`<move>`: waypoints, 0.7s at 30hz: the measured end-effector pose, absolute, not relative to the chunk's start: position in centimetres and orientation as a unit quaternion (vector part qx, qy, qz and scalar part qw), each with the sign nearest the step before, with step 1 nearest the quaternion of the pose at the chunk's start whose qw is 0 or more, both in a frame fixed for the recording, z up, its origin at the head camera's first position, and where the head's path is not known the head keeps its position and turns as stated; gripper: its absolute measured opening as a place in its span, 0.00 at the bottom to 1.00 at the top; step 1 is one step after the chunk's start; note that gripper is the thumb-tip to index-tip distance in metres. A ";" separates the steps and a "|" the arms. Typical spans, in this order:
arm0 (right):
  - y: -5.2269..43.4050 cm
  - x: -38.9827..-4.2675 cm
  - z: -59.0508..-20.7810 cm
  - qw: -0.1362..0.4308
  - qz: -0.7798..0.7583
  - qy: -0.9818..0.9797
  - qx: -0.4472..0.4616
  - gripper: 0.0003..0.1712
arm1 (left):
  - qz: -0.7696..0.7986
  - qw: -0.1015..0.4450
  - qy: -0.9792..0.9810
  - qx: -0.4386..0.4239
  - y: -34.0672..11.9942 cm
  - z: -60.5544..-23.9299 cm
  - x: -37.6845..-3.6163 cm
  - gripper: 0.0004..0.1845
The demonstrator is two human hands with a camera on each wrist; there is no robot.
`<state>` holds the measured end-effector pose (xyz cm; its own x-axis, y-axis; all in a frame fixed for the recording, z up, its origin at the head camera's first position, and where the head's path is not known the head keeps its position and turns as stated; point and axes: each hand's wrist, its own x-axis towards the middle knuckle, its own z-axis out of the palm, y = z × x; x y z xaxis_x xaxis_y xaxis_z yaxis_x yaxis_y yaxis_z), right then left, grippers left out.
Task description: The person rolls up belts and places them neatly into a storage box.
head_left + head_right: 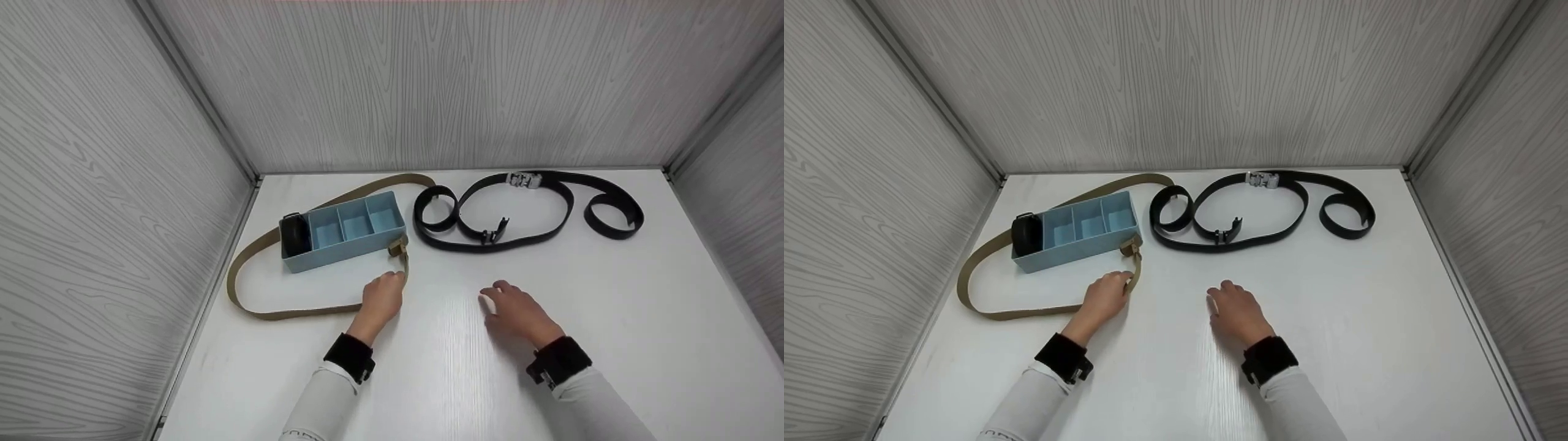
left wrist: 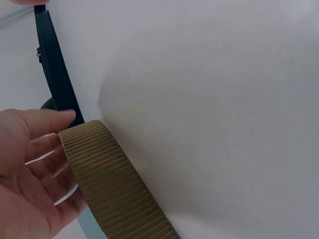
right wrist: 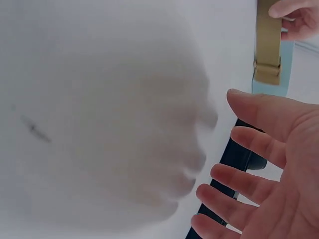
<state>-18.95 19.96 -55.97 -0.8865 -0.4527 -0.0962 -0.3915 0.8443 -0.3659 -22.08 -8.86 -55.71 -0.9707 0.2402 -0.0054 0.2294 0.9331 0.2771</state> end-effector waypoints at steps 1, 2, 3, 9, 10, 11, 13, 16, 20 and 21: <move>19.7 -18.9 -55.9 0.086 -0.172 0.955 -0.227 0.29 | 0.135 0.014 0.983 0.125 -8.5 -55.8 -21.9 0.08; 19.5 -18.8 -55.9 0.082 -0.178 0.952 -0.234 0.30 | 0.133 0.008 0.982 0.132 -8.1 -55.8 -21.7 0.08; 19.3 -18.7 -55.8 0.077 -0.186 0.949 -0.242 0.30 | 0.132 0.005 0.981 0.141 -7.8 -55.9 -21.5 0.08; 18.4 -18.7 -55.7 0.030 -0.223 0.934 -0.279 0.33 | 0.129 -0.006 0.966 0.223 -5.5 -55.9 -19.6 0.08; 18.3 -18.8 -55.7 0.017 -0.226 0.932 -0.284 0.34 | 0.126 -0.006 0.963 0.238 -5.2 -55.9 -19.4 0.08; 18.2 -18.9 -55.8 0.003 -0.229 0.929 -0.292 0.34 | 0.122 -0.005 0.960 0.251 -4.8 -55.8 -19.1 0.09; 18.1 -19.0 -55.9 -0.017 -0.231 0.924 -0.305 0.34 | 0.109 -0.005 0.955 0.274 -4.2 -55.8 -18.6 0.10; 18.3 -19.1 -56.0 -0.032 -0.223 0.919 -0.324 0.30 | 0.095 -0.006 0.948 0.304 -3.5 -55.9 -18.1 0.13; 18.9 -19.2 -56.0 -0.040 -0.184 0.930 -0.317 0.25 | 0.092 -0.013 0.939 0.332 -3.1 -56.2 -17.9 0.13; 19.1 -19.3 -56.0 -0.044 -0.175 0.934 -0.308 0.25 | 0.095 -0.014 0.937 0.336 -3.1 -56.2 -17.9 0.12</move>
